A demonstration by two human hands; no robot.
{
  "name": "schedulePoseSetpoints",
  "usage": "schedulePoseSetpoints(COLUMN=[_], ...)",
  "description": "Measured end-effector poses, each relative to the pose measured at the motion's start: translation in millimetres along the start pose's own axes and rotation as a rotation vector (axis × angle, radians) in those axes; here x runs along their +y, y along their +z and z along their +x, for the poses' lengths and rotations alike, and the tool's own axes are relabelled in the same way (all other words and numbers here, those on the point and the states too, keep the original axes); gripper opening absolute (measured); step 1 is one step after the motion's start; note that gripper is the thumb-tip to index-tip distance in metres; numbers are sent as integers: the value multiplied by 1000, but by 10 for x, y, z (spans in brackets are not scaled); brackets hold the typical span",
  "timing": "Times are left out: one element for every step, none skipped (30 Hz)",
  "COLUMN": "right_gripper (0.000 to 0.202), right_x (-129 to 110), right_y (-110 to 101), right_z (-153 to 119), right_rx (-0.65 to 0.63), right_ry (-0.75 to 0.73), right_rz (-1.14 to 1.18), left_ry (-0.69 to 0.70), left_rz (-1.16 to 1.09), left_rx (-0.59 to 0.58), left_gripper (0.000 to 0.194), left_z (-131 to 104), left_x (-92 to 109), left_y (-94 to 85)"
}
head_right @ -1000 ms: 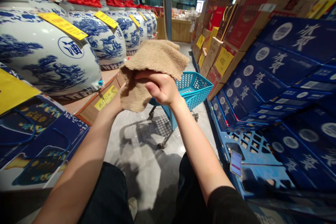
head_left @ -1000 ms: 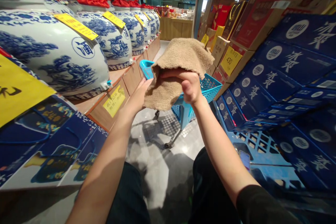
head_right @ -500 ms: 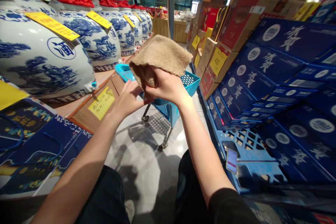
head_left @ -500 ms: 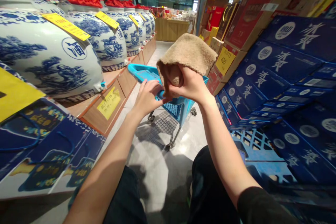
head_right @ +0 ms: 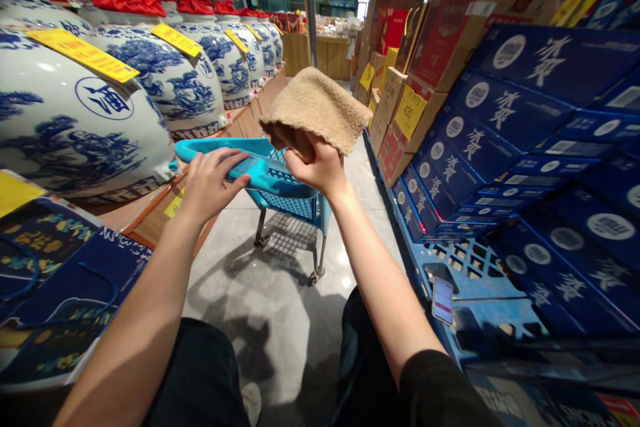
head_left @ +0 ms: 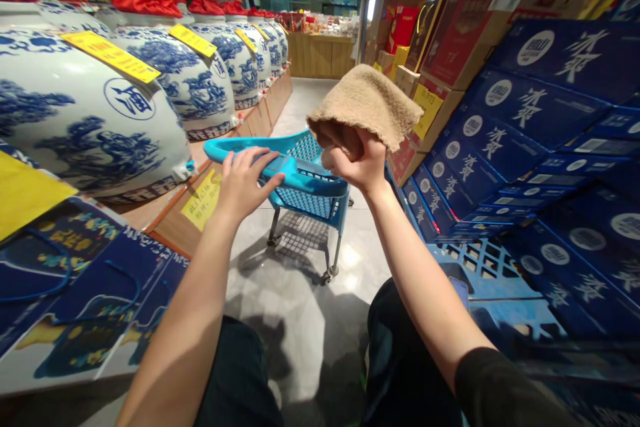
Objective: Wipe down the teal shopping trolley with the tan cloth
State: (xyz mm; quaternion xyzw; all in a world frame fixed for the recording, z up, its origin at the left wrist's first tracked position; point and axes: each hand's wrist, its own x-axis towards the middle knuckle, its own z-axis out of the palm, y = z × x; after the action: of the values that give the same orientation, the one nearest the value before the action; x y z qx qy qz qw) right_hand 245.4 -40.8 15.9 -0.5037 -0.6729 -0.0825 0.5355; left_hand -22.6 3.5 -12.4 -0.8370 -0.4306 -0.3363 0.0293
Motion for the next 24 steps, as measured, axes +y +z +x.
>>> schedulePoseSetpoints(right_gripper=[26, 24, 24, 26, 29, 32, 35, 38, 41, 43, 46, 48, 50, 51, 52, 52, 52, 50, 48, 45, 41, 36, 30, 26], right_x=[13, 21, 26, 30, 35, 46, 64, 92, 130, 177, 231, 287, 339, 382, 410, 420, 409, 381, 338, 286, 233, 184, 145, 120], right_y=[28, 53, 73, 86, 92, 90, 83, 72, 61, 50, 43, 39, 37, 37, 36, 32, 25, 14, 0, -16, -32, -44, -52, -54], right_z=[-10, -18, -25, -28, -26, -18, -2, 22, 56, 96, 142, 190, 235, 273, 300, 314, 314, 301, 279, 249, 216, 182, 148, 115], right_rx=[27, 59, 98, 138, 178, 213, 239, 261, 286, 312, 336, 354, 361, 355, 343, 335, 341, 356, 373, 384, 385, 378, 374, 383], right_ry=[47, 89, 122, 144, 156, 160, 160, 159, 162, 171, 185, 202, 218, 226, 223, 208, 183, 151, 116, 82, 54, 35, 29, 35], right_rz=[-7, -10, -9, -3, 2, 4, 5, 4, 10, 27, 58, 101, 148, 192, 227, 246, 247, 230, 195, 148, 96, 48, 10, -16], left_ry=[5, 15, 24, 32, 39, 45, 50, 54, 60, 68, 79, 93, 108, 121, 131, 136, 136, 135, 134, 135, 139, 143, 146, 147], left_rz=[10, 17, 23, 29, 35, 41, 48, 54, 59, 63, 64, 64, 65, 67, 72, 79, 89, 99, 106, 109, 106, 99, 89, 80], left_rx=[3, 8, 15, 20, 22, 22, 21, 20, 19, 15, 10, 2, -9, -20, -33, -44, -52, -59, -64, -69, -73, -77, -82, -84], left_gripper=[49, 50, 51, 52, 52, 53, 53, 54, 54, 54, 54, 55, 57, 59, 62, 64, 65, 67, 67, 67, 66, 66, 65, 64], left_z=[-9, -19, -29, -39, -49, -58, -66, -72, -77, -78, -78, -76, -73, -70, -68, -67, -68, -70, -71, -73, -73, -71, -68, -63], left_x=[-19, -26, -24, -15, -3, 9, 19, 26, 29, 28, 25, 19, 12, 5, -1, -6, -8, -8, -6, -2, 3, 11, 20, 29], left_y=[-8, -12, -13, -13, -14, -17, -23, -33, -46, -63, -82, -102, -122, -141, -159, -174, -185, -193, -198, -201, -201, -200, -198, -195])
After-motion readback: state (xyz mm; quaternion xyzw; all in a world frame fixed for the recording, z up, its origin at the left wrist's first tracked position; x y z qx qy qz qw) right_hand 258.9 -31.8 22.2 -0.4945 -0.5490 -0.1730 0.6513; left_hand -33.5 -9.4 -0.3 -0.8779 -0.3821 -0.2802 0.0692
